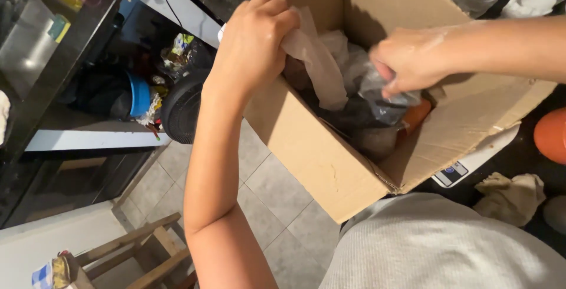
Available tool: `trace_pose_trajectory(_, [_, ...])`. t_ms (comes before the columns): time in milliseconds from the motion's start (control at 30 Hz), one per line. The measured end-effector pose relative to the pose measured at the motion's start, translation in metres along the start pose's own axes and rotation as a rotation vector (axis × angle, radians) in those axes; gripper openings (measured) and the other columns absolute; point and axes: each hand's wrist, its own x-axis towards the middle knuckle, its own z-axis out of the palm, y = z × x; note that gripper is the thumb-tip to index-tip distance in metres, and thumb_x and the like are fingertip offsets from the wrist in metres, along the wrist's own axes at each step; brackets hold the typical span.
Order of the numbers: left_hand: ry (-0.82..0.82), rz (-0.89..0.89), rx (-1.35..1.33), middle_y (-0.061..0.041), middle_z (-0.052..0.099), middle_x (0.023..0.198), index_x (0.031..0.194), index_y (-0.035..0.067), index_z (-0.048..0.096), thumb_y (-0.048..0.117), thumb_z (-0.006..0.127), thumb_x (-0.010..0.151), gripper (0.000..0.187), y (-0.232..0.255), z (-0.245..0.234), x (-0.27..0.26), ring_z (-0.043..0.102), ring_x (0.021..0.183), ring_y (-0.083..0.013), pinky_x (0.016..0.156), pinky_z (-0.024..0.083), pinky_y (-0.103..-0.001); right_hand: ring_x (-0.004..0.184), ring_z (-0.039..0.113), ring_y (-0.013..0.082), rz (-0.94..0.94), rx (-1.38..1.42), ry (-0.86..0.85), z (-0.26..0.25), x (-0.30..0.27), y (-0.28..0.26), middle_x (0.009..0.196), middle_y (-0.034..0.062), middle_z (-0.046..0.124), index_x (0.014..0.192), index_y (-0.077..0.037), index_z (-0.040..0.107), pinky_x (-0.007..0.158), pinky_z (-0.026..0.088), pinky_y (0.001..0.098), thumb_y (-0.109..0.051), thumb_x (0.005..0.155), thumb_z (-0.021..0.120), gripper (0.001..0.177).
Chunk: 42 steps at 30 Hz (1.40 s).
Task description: Prepare a mixture in a bowl and unpack supplies from a cardboard box
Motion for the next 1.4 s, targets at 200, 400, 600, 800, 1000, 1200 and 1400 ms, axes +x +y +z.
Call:
trace_pose_trajectory(200, [0.136, -0.047, 0.313, -0.003, 0.059, 0.087, 0.081, 0.011, 0.07, 0.003, 0.065, 0.068, 0.016, -0.02, 0.006, 0.001, 0.051, 0.083, -0.0306, 0.067, 0.036, -0.041, 0.1, 0.074, 0.0339, -0.037, 0.016, 0.152, 0.004, 0.004, -0.02, 0.114, 0.0176, 0.073, 0.133, -0.01, 0.051, 0.086, 0.061, 0.0446, -0.037, 0.087, 0.082, 0.062])
trace_pose_trajectory(400, [0.15, 0.018, 0.146, -0.014, 0.061, 0.092, 0.081, 0.003, 0.067, 0.006, 0.062, 0.085, 0.007, 0.036, 0.011, 0.02, 0.055, 0.083, -0.0343, 0.066, 0.041, -0.046, 0.082, 0.074, 0.0258, -0.136, -0.25, -0.006, 0.035, 0.015, 0.006, 0.092, 0.004, 0.073, 0.095, -0.022, 0.07, 0.07, 0.056, 0.0391, -0.02, 0.072, 0.081, 0.025])
trace_pose_trajectory(600, [-1.011, 0.022, -0.074, -0.013, 0.064, 0.117, 0.121, 0.01, 0.064, 0.012, 0.061, 0.087, 0.034, 0.119, 0.07, 0.063, 0.066, 0.102, -0.0362, 0.073, 0.06, -0.051, 0.083, 0.075, 0.0252, -0.017, -0.268, -0.03, 0.005, -0.035, 0.003, 0.094, 0.0049, 0.075, 0.103, -0.02, 0.069, 0.068, 0.058, 0.0375, -0.028, 0.08, 0.081, 0.027])
trace_pose_trajectory(800, [-1.305, 0.041, 0.549, -0.005, 0.037, 0.165, 0.156, 0.025, 0.04, 0.057, 0.032, 0.101, 0.064, 0.107, 0.123, 0.08, 0.023, 0.156, -0.0324, 0.12, 0.005, -0.057, 0.099, 0.077, 0.0246, 0.007, -0.225, 0.169, 0.005, -0.063, 0.032, 0.106, -0.002, 0.077, 0.118, -0.03, 0.062, 0.083, 0.06, 0.0391, -0.035, 0.075, 0.081, 0.047])
trace_pose_trajectory(1000, [-0.766, 0.116, 0.702, 0.007, 0.077, 0.087, 0.096, 0.035, 0.078, 0.025, 0.055, 0.101, 0.026, 0.05, 0.096, 0.087, 0.07, 0.082, -0.0203, 0.077, 0.036, -0.041, 0.108, 0.073, 0.0183, 0.03, 0.059, 0.284, 0.016, -0.091, 0.049, 0.114, -0.0082, 0.076, 0.121, -0.034, 0.065, 0.091, 0.057, 0.0351, -0.04, 0.073, 0.084, 0.053])
trace_pose_trajectory(1200, [-0.263, 0.24, 0.895, 0.002, 0.068, 0.083, 0.096, 0.025, 0.074, 0.02, 0.058, 0.089, 0.018, 0.039, 0.064, 0.115, 0.059, 0.075, -0.0205, 0.059, 0.038, -0.038, 0.108, 0.072, 0.0144, 0.0, 0.112, 0.285, 0.013, -0.114, 0.032, 0.115, -0.0167, 0.074, 0.12, -0.04, 0.065, 0.094, 0.056, 0.0342, -0.043, 0.072, 0.081, 0.051])
trace_pose_trajectory(1400, [-0.121, 0.317, 0.712, 0.002, 0.067, 0.078, 0.089, 0.024, 0.073, 0.019, 0.06, 0.085, 0.014, 0.049, 0.078, 0.127, 0.059, 0.068, -0.0183, 0.054, 0.038, -0.037, 0.086, 0.073, 0.023, -0.157, -0.081, 0.248, -0.006, -0.085, -0.012, 0.101, 0.0009, 0.073, 0.108, -0.016, 0.065, 0.077, 0.058, 0.0399, -0.043, 0.083, 0.073, 0.038])
